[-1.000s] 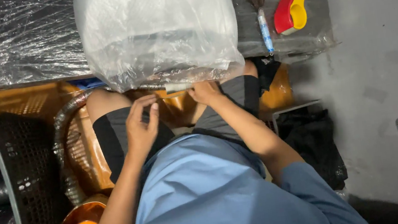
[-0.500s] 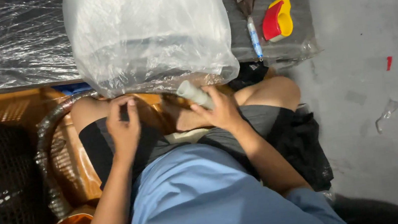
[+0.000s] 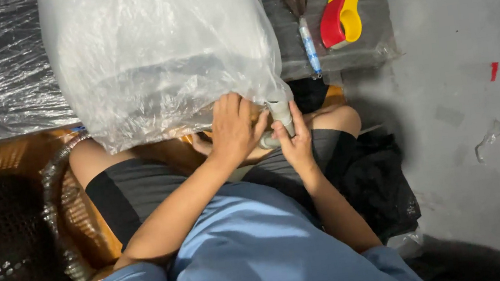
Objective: The person uses a feather duster to wipe the surface of a black plastic package, then places it aside. They repeat the same dusting action on a white plastic-wrapped package, rotating it to clean multiple sides. The person then folds the open end of the white package and inserts a small cylindrical object into the opening.
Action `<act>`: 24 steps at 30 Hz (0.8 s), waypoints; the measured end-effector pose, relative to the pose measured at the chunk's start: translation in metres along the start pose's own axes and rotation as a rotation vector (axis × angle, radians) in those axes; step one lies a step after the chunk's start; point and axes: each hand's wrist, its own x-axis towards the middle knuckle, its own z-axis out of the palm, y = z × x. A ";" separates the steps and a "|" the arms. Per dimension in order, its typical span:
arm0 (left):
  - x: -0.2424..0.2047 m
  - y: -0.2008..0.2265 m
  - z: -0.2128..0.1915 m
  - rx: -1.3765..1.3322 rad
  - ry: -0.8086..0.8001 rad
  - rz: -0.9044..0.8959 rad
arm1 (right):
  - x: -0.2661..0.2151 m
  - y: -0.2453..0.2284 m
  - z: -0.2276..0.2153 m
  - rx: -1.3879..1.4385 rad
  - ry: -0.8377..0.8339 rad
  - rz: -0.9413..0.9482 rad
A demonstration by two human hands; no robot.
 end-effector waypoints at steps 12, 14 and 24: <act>0.021 -0.013 -0.010 -0.040 0.008 -0.191 | 0.014 0.006 0.009 -0.118 -0.052 0.020; 0.017 -0.015 -0.009 -0.118 -0.012 -0.312 | 0.021 0.005 0.006 -0.112 -0.110 -0.151; 0.027 -0.020 -0.028 -0.244 -0.078 -0.304 | 0.046 -0.043 0.011 0.001 -0.250 -0.146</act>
